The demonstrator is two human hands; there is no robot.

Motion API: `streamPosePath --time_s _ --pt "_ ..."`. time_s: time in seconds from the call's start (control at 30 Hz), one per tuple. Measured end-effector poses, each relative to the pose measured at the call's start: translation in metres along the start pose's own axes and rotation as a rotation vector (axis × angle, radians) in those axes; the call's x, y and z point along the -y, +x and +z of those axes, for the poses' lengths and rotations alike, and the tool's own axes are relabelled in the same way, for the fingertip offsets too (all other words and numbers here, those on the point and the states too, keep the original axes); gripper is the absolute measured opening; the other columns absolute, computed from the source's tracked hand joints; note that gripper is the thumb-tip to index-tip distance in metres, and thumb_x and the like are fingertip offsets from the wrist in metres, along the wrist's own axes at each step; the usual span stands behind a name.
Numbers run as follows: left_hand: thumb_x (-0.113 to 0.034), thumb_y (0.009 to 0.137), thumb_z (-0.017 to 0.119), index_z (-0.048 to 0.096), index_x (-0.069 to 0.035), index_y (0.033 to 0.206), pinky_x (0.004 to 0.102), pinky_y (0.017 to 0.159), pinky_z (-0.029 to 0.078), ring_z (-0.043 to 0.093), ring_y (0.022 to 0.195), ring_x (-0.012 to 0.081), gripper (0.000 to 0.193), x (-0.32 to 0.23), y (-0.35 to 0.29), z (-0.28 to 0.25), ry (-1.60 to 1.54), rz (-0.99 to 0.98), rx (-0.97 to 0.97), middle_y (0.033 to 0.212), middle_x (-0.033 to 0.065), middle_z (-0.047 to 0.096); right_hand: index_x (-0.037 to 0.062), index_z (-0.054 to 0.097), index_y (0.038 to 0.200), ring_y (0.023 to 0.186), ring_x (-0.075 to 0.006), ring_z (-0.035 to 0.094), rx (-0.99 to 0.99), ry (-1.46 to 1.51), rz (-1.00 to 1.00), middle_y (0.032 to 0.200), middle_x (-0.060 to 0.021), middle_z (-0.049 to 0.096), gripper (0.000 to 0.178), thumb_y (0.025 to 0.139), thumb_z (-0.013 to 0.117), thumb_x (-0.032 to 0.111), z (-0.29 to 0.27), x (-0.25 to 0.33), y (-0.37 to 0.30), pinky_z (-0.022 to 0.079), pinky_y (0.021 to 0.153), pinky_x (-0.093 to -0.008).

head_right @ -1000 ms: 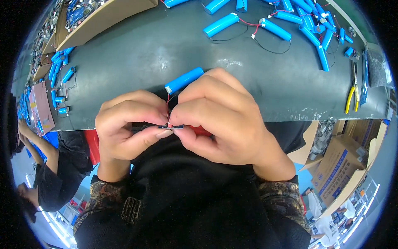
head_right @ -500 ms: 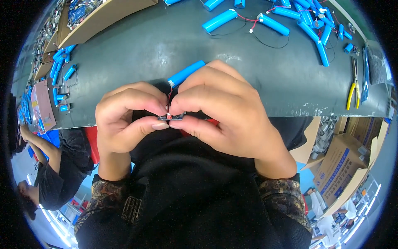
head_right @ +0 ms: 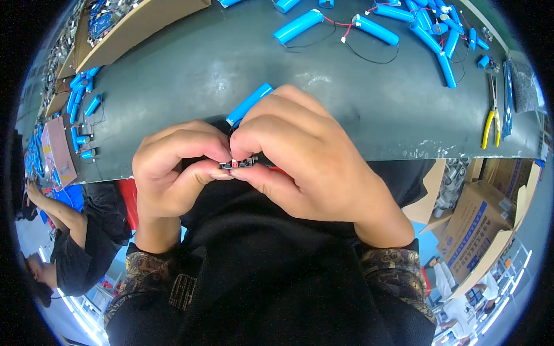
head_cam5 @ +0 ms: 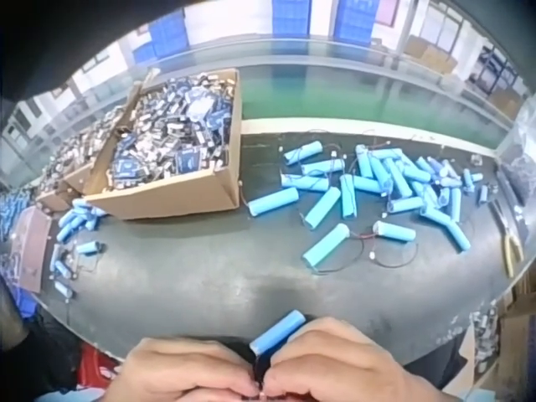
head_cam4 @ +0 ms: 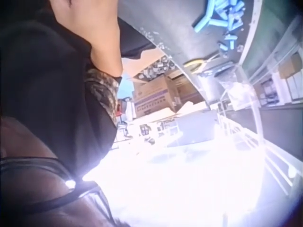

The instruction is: Assembling small electronic modules and battery packs at a factory workbench.

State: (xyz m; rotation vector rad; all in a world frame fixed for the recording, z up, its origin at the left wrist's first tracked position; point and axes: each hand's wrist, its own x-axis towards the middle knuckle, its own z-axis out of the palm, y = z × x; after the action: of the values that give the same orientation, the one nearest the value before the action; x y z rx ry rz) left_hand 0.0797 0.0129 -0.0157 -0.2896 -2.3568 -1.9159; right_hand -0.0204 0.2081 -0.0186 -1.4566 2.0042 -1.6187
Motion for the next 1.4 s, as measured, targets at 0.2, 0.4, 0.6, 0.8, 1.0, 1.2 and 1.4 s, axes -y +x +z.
streamPosePath --time_s 0.2,0.4,0.6,0.8,1.0,1.2,1.4 --pt "0.004 0.082 0.069 0.067 0.001 0.097 0.0288 0.065 0.053 0.068 0.074 0.0212 0.016 -0.001 -0.001 0.002 -0.013 -0.026 -0.011 0.086 0.0105 0.068 0.0054 0.06 0.086 0.075 -0.0245 0.056 0.02 -0.011 0.014 0.083 -0.007 0.061 0.024 0.073 0.081 0.009 0.0 0.0 0.0 0.044 0.068 -0.0343" --pt "0.004 0.082 0.069 0.067 0.0 0.097 0.0284 0.065 0.053 0.068 0.074 0.0204 0.016 -0.001 0.002 0.003 -0.018 -0.055 -0.019 0.087 0.0103 0.069 0.0054 0.06 0.085 0.075 -0.0247 0.056 0.04 -0.005 0.022 0.083 -0.0078 0.061 0.025 0.072 0.08 0.008 -0.003 -0.003 0.003 0.044 0.068 -0.0343" --pt "0.005 0.086 0.069 0.067 0.003 0.098 0.0274 0.072 0.057 0.073 0.081 0.0187 0.013 -0.001 -0.001 0.003 -0.187 -0.144 -0.096 0.09 0.0106 0.072 0.0036 0.062 0.091 0.079 -0.0234 0.058 0.021 -0.03 0.013 0.088 -0.0093 0.062 0.03 0.072 0.084 0.009 -0.006 -0.002 0.004 0.046 0.069 -0.0325" --pt "0.005 0.089 0.068 0.067 0.003 0.101 0.0259 0.075 0.056 0.07 0.086 0.0133 0.013 -0.009 -0.002 0.012 -0.35 -0.301 -0.168 0.096 0.008 0.071 0.005 0.053 0.091 0.077 -0.0165 0.056 -0.254 0.13 0.182 0.096 -0.0088 0.057 0.032 0.076 0.08 -0.002 -0.019 0.019 -0.007 0.046 0.07 -0.0287" --pt "0.004 0.086 0.07 0.067 0.002 0.094 0.0267 0.078 0.053 0.065 0.089 0.0154 0.009 -0.012 -0.007 0.012 -0.002 -0.169 -0.157 0.103 0.0103 0.065 0.0059 0.047 0.066 0.057 -0.0075 0.046 -0.206 0.0 0.497 0.066 -0.0005 0.051 0.031 0.087 0.071 0.005 -0.085 0.081 -0.075 0.038 0.054 -0.0257" --pt "-0.006 0.082 0.074 0.072 -0.003 0.092 0.0361 0.086 0.05 0.065 0.096 0.0252 0.01 -0.024 -0.003 0.025 0.725 0.261 -0.241 0.102 0.0124 0.069 0.0076 0.064 0.124 0.112 -0.0238 0.062 -1.094 -0.357 0.62 0.119 -0.015 0.066 0.036 0.095 0.066 0.029 -0.078 0.042 -0.282 0.049 0.094 -0.0347" --pt "-0.001 0.085 0.066 0.066 0.001 0.102 0.0365 0.086 0.05 0.063 0.098 0.0283 0.017 -0.035 -0.072 0.06 0.685 0.441 -0.487 0.103 0.0158 0.066 0.0022 0.042 0.148 0.131 -0.0254 0.048 -1.354 0.701 1.071 0.143 -0.0157 0.052 0.076 0.101 0.034 0.062 0.026 0.025 -0.385 0.036 0.111 -0.0335"
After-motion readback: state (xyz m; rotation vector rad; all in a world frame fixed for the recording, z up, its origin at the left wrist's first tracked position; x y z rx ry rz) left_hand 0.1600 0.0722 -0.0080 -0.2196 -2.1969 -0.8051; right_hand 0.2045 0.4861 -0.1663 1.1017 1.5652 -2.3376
